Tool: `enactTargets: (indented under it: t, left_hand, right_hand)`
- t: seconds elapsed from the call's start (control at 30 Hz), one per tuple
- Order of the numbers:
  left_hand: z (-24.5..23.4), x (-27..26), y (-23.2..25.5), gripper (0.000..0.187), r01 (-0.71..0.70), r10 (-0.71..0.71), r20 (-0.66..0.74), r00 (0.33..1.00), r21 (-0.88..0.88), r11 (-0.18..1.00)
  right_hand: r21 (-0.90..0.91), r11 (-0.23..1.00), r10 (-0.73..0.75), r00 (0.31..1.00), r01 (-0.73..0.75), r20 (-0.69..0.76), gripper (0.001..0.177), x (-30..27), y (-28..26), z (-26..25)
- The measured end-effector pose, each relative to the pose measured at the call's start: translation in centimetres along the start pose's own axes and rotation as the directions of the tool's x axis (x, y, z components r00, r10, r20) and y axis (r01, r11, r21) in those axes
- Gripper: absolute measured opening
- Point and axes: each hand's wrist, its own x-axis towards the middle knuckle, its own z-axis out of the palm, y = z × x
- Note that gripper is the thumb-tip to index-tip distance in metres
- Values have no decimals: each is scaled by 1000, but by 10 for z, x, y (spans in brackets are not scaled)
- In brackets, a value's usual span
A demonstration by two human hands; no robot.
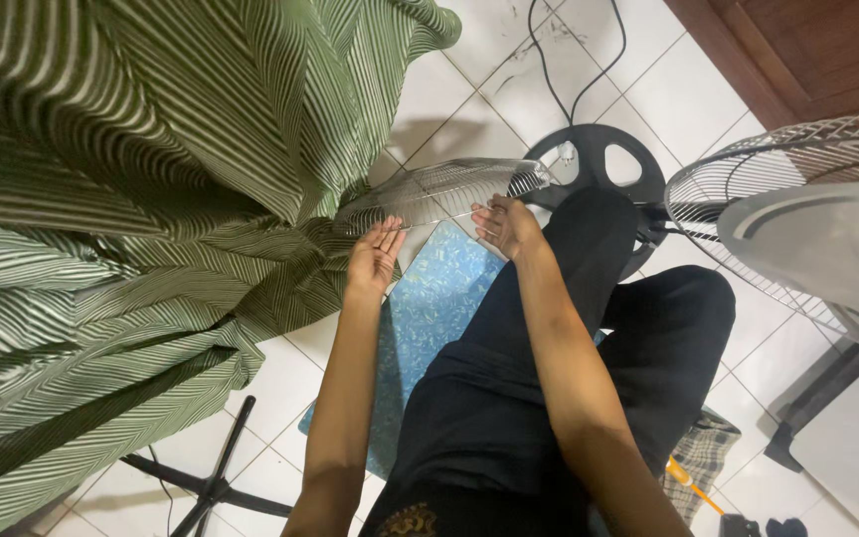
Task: The person disassembles a standing fan by removing the front grille, fan blades, and rear grille. They use a screwdriver to loosen screws and detach the components, placing them on the floor.
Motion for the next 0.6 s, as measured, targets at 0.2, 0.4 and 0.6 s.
enactTargets:
  t: [0.2,0.4,0.6]
  left_hand:
    - [0,0,6,23,57,-58,-11,998,-29,998]
    - [-1,4,5,24,75,-75,-37,996,-6,997]
    - [-4,10,0,12,92,-91,15,996,-46,995]
  right_hand:
    - [-5,1000,28,1000,-28,-3,32,-9,-5,5]
    - [-15,1000,12,998,-13,-56,39,-16,-8,13]
    - [-8,1000,13,998,-14,-61,40,-15,-9,13]
